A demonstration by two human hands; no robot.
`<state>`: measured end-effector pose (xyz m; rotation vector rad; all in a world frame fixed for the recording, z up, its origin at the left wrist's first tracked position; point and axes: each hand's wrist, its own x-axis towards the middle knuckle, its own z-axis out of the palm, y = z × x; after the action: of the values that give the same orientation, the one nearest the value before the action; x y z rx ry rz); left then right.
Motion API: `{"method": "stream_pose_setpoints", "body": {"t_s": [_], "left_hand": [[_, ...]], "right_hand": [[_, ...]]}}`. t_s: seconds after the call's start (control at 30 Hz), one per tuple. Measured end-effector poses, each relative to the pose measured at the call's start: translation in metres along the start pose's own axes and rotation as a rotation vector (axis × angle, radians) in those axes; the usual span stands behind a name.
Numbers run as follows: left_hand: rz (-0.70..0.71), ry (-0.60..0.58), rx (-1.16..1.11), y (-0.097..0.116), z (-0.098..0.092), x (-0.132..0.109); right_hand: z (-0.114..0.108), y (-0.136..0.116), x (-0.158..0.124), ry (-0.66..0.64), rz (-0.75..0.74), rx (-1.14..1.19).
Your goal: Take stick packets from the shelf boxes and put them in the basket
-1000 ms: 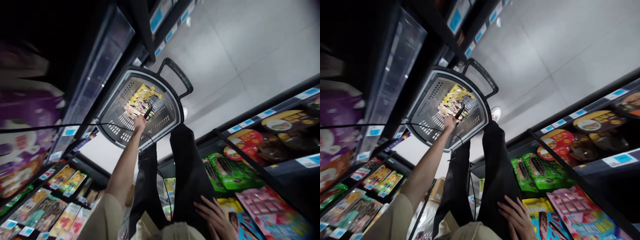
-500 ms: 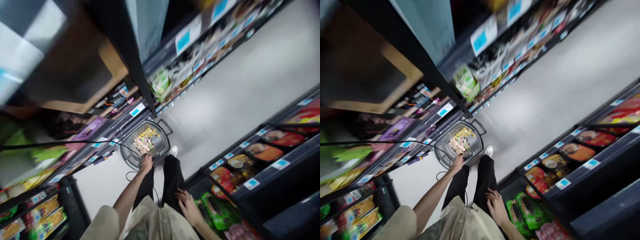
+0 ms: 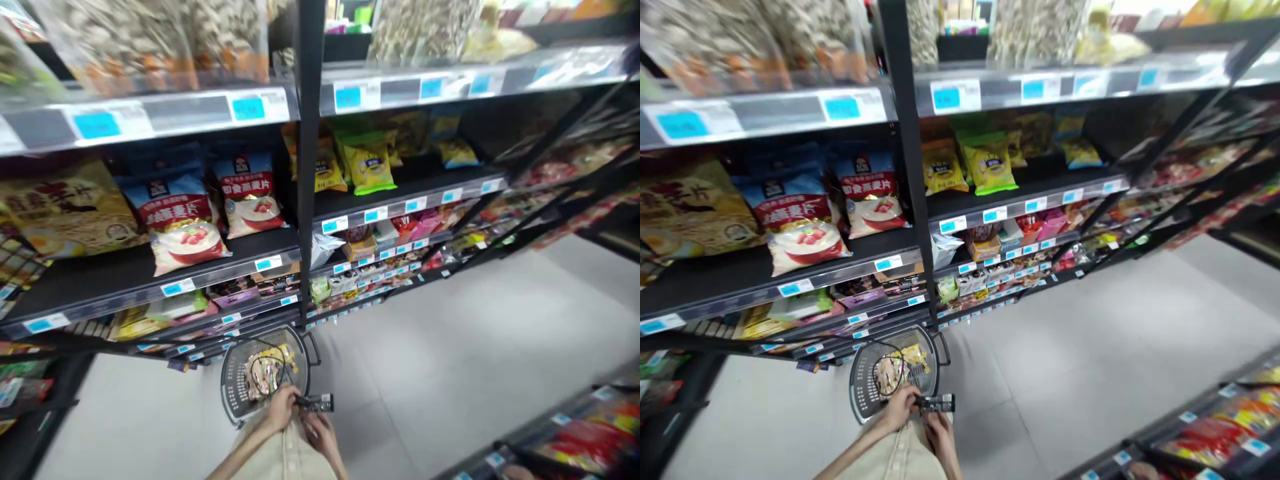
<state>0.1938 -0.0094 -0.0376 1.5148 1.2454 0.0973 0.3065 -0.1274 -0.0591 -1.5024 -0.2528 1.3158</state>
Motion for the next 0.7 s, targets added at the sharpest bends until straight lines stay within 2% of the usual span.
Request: {"method": "stream_pose_setpoints", "body": {"t_s": [0.07,0.17,0.23,0.33,0.43,0.5,0.6,0.7], "left_hand": [[-0.037,-0.029,0.041,-0.003,0.020,-0.016],[-0.045,-0.164,0.117,0.002,0.039,-0.037],[0.072,-0.255,0.194,0.016,0.040,-0.047],[0.379,-0.343,0.340,0.050,0.032,-0.056],[0.668,-0.367,0.498,0.080,0.025,-0.058],[0.742,-0.335,0.516,0.092,0.025,-0.059],[0.709,-0.224,0.364,0.101,0.024,-0.064],[0.601,-0.133,0.064,0.109,0.013,-0.071]], "right_hand": [[-0.006,-0.018,-0.002,0.110,-0.042,0.193],[-0.025,-0.044,-0.005,0.237,-0.116,0.302],[-0.037,-0.059,-0.006,0.339,-0.166,0.393],[-0.049,-0.079,-0.006,0.422,-0.228,0.541],[-0.050,-0.096,-0.007,0.371,-0.244,0.619],[-0.046,-0.110,-0.010,0.324,-0.279,0.601],[-0.038,-0.133,-0.018,0.214,-0.356,0.511],[-0.027,-0.154,-0.030,0.110,-0.355,0.502]]}}
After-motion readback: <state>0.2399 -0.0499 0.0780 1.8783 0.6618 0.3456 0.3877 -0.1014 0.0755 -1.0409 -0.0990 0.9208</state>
